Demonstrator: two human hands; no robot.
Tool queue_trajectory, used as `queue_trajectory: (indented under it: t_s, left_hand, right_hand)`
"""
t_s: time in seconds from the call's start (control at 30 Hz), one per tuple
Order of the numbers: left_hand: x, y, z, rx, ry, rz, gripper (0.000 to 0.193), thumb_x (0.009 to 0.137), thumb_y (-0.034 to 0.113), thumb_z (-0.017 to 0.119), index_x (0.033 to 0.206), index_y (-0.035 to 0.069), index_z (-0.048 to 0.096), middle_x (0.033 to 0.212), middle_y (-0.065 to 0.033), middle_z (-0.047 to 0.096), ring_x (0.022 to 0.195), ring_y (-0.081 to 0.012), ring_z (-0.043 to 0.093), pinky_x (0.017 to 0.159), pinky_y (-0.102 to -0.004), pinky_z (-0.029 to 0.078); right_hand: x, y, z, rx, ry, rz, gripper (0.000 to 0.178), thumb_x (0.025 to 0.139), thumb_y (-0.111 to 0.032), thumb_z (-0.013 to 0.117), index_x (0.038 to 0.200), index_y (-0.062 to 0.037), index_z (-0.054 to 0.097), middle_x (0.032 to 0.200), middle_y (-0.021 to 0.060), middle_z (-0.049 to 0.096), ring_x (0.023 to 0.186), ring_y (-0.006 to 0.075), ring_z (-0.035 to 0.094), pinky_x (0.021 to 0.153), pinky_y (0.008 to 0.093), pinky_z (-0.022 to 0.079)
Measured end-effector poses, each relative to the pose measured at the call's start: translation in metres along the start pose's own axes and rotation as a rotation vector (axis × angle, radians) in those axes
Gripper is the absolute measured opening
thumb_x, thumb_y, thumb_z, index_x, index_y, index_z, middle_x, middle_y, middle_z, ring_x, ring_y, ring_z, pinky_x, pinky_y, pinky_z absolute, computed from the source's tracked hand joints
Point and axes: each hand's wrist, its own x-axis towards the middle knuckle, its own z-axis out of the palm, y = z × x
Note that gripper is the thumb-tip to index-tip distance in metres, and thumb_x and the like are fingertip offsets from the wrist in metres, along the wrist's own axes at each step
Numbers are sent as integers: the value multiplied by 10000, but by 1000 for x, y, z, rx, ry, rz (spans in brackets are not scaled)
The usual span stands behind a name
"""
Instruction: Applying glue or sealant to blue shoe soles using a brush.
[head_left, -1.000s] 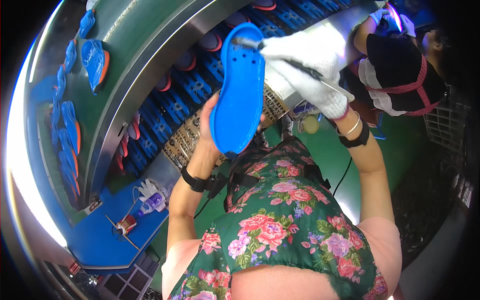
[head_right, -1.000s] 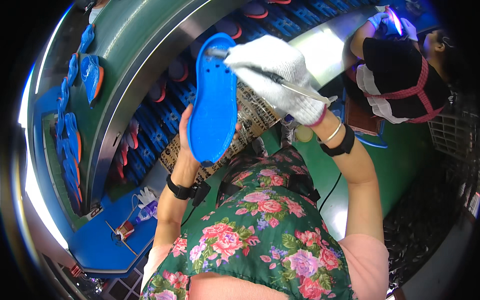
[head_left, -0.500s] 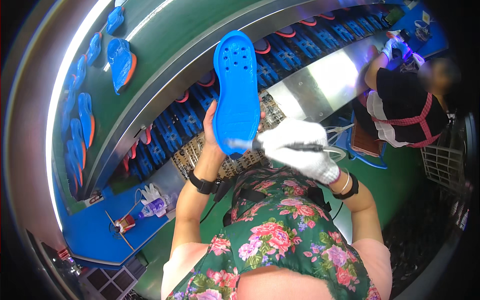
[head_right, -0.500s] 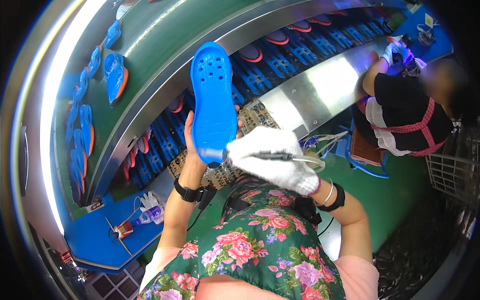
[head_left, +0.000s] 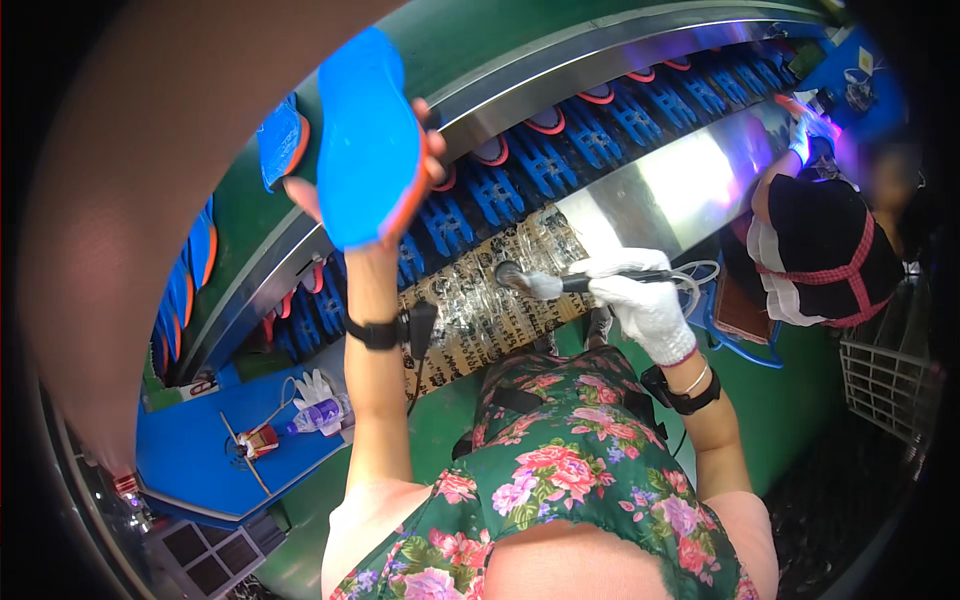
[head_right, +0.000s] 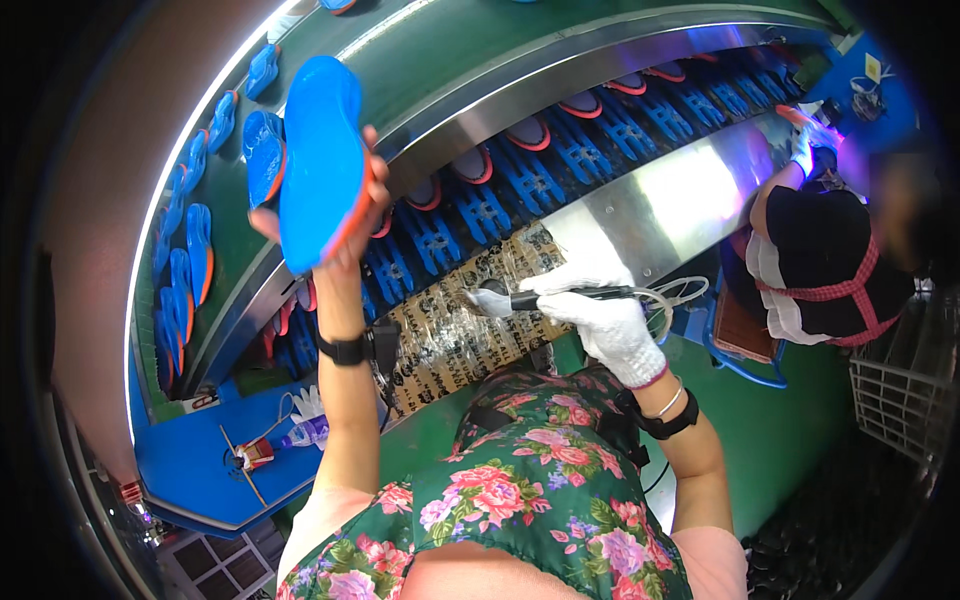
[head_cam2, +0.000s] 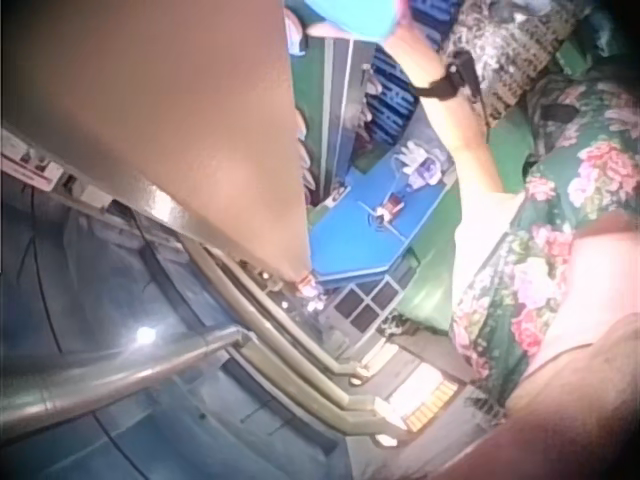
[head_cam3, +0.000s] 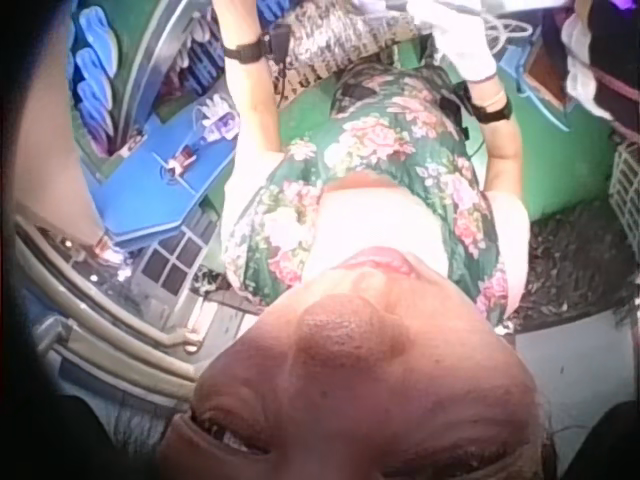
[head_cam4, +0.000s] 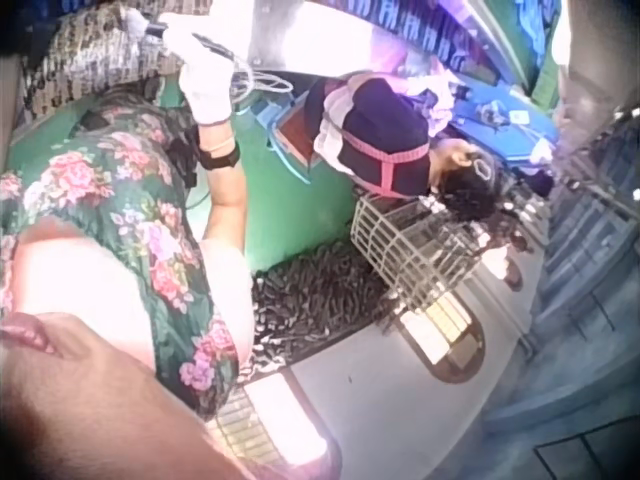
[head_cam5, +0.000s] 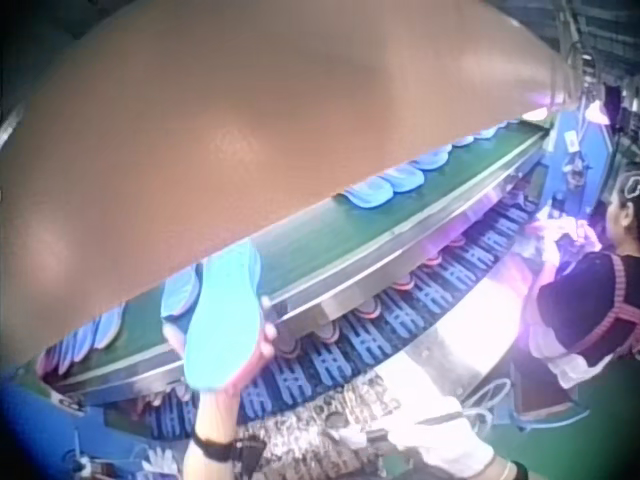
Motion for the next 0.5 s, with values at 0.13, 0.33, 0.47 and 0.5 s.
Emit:
queue_trajectory:
  t_s: [0.13,0.33,0.47,0.5]
  left_hand:
    - [26,34,-16,-260,512,194,911,890,595,640,1496,0,309,1489,-280,334,1332,-497,375,1037,-572,480]
    - [33,62,-47,-453,484,173,814,955,499,553,1505,-20,256,1539,-246,254,1341,-452,385,1046,-531,478]
    - [53,66,-69,-252,423,453,959,921,531,572,1576,-10,127,1627,-261,62,1395,-456,324,1111,-539,417]
    - [46,60,-66,-305,416,424,988,915,532,573,1574,-34,102,1629,-270,68,1427,-455,296,1162,-551,355]
  right_hand:
    - [3,37,-2,-97,65,42,168,814,70,707,971,37,755,1015,182,755,751,135,675,669,248,539]
    - [0,54,-11,-173,32,148,204,836,27,727,1038,31,762,956,88,760,793,120,680,719,249,542]
    - [6,62,-12,-138,52,152,199,855,3,727,1050,33,754,953,91,759,800,123,685,722,247,547]
    - [8,63,-12,-135,48,159,196,861,-6,727,1052,33,752,954,91,759,801,124,686,722,246,549]
